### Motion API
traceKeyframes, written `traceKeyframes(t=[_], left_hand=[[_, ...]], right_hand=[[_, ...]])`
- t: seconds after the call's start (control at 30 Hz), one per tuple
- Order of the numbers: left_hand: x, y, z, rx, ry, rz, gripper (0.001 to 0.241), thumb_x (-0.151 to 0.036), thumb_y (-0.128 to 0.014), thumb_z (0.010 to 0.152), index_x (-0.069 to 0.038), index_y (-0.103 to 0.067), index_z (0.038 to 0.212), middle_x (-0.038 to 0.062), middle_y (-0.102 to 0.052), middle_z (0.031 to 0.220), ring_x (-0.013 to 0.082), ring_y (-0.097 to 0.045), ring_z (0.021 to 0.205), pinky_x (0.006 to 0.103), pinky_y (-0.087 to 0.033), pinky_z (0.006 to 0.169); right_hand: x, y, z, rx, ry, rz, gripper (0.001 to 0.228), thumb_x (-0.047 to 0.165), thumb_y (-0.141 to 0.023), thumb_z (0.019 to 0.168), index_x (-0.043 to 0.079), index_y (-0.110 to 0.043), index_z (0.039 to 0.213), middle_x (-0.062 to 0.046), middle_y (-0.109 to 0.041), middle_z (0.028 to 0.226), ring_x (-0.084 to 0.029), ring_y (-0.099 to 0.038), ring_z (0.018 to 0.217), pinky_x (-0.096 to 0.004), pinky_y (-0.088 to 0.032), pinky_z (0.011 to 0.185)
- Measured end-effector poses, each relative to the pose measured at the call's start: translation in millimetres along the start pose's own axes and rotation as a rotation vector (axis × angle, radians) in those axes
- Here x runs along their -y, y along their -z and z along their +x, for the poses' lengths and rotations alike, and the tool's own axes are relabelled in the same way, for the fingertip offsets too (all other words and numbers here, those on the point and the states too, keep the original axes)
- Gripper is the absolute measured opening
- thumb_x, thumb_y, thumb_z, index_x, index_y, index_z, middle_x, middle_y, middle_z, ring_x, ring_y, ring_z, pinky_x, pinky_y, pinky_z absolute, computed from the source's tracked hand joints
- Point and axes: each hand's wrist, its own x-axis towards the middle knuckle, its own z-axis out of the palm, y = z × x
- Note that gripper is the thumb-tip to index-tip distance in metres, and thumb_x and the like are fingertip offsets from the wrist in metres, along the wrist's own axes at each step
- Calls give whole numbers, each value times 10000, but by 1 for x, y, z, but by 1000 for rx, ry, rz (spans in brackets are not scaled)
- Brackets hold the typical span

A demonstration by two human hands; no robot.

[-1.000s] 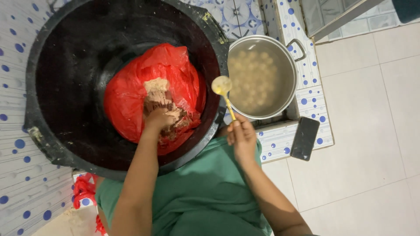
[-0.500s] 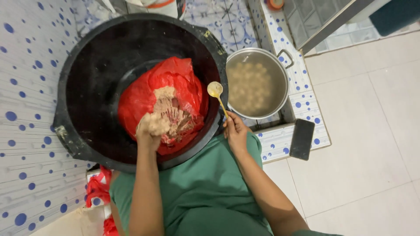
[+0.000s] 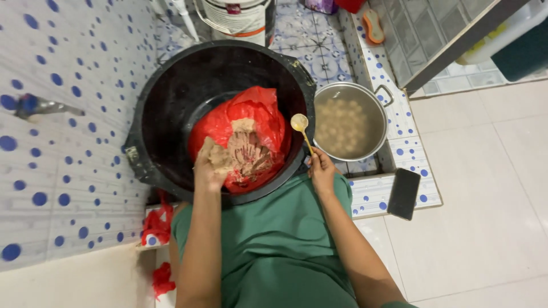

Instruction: Using a spoon to portion a meat mixture from a plastic bag into a pot of boiling water to form meatballs.

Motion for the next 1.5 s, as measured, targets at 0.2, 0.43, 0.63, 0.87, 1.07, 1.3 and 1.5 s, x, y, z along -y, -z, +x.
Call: traceKeyframes(t=[0.2,0.43,0.63,0.87,1.07,1.3,1.5], left_hand=[[14,-53,-18,-47,-107,265,526,-203,-650,1026,-221,-351,593,-144,-291,460,-36,-319,339,76,-280,310],[28,-52,-8,-419,-323,659,385,-46,-869,808,-183,-513,756,-59,-543,570,63,-530,441,219,-447,359],[34,-104,-30,-438,-394,1034,294,-331,-811,913,-142,-601,997,-26,-557,785,84,-541,667,232,-456,486],[36,-112,-41,-506,-306,795,382,-497,-721,883,-116,-711,892,21,-639,755,133,-671,703,274,-578,634],[39,-96,-33,-340,-361,881,308,-77,-854,816,-50,-696,1078,45,-736,869,122,-693,754,289,-634,714],[39,-40,4,-352,-401,1017,203,-44,-887,781,-69,-686,802,60,-645,579,154,-604,429,305,-495,331],[47,-107,-30,-186,-567,1242,294,-185,-812,825,-75,-610,643,57,-486,565,131,-488,565,305,-457,538]], right_hand=[[4,6,0,28,25,-12,243,12,-497,1044,-49,-652,1220,-111,-580,644,-150,-471,307,-263,-399,301],[4,3,-1,17,25,-14,231,14,-503,1047,-44,-660,1205,-100,-589,648,-154,-497,319,-257,-394,319],[3,4,-2,4,11,-36,233,26,-512,1050,-42,-665,1212,-106,-612,656,-156,-506,326,-263,-392,323],[4,7,-3,21,25,-10,238,28,-497,1058,-41,-656,1221,-95,-592,656,-150,-493,328,-258,-399,325],[4,8,-2,56,44,-55,245,27,-489,1063,-41,-653,1232,-99,-603,666,-155,-516,337,-259,-406,324],[4,9,-2,39,34,-81,247,18,-494,1055,-63,-657,1224,-120,-625,678,-168,-508,339,-287,-408,341],[6,8,-2,50,44,-35,256,23,-489,1057,-74,-636,1241,-118,-581,662,-152,-488,323,-261,-397,315]])
